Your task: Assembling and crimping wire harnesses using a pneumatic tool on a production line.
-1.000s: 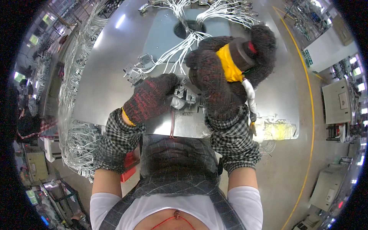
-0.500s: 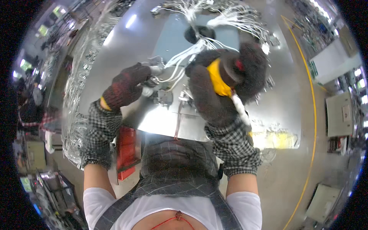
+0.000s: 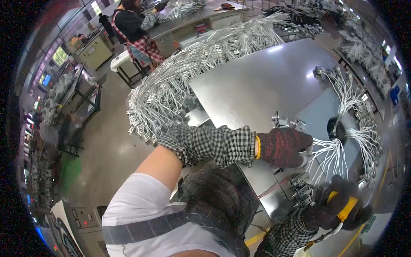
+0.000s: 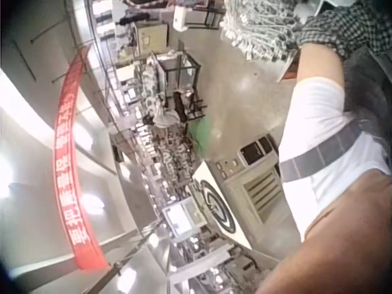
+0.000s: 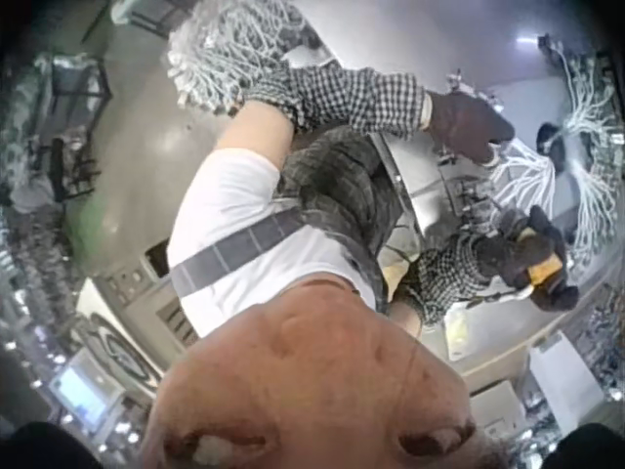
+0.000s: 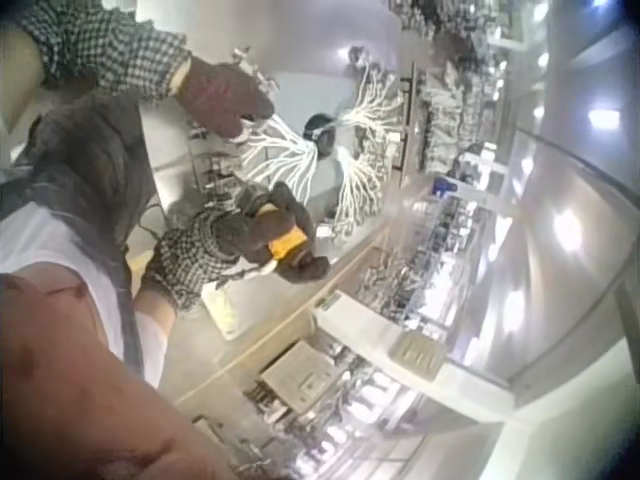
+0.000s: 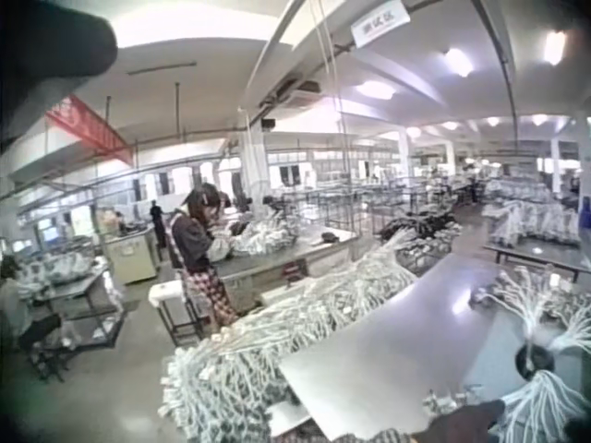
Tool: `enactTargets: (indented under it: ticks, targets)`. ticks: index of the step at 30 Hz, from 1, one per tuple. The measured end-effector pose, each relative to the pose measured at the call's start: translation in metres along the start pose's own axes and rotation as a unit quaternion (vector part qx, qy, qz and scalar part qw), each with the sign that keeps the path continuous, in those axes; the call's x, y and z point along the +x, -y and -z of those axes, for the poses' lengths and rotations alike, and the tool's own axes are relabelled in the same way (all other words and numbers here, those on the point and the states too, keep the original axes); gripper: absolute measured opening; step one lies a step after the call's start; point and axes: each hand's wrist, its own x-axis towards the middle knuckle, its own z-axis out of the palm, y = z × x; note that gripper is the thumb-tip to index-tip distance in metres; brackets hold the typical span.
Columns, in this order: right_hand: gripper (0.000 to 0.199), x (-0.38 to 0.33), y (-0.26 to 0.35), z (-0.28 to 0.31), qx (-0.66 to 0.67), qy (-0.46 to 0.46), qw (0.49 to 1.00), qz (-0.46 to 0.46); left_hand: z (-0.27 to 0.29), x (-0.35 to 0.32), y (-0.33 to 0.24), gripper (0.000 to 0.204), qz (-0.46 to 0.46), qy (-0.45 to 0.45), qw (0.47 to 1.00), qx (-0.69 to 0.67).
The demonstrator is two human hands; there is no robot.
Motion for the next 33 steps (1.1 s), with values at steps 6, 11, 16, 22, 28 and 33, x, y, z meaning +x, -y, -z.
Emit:
enactTargets:
  ticks: [6,11,16,22,28,33]
  targets:
    - [0.051,0.006,-0.009,0.002,-0.085,0.025,0.970,0.227,-0.014,0.002,0.023,0.053,-0.068,0.089,0.962,-0.251]
    - [0.049,0.001,0.008,-0.007,0.008,-0.017,0.993,0.117,-0.009,0.001,0.022,0.052,-0.071,0.072,0.985,-0.138]
    - [0.041,0.016,0.020,0.014,-0.116,0.000,0.982,0.150,-0.027,-0.006,-0.004,0.064,-0.196,-0.048,0.978,0.046]
    - [0.032,0.013,0.029,0.042,0.159,0.106,0.968,-0.162,-0.030,-0.003,0.011,0.063,-0.175,0.039,0.978,-0.104]
    - [0.034,-0.054,0.025,0.007,-0.236,0.497,0.828,0.110,-0.016,-0.003,0.031,0.049,-0.196,0.100,0.975,0.037]
    - [0.048,-0.042,0.021,0.022,-0.200,0.488,0.837,-0.145,-0.013,0.006,0.030,0.062,-0.204,0.146,0.966,0.062]
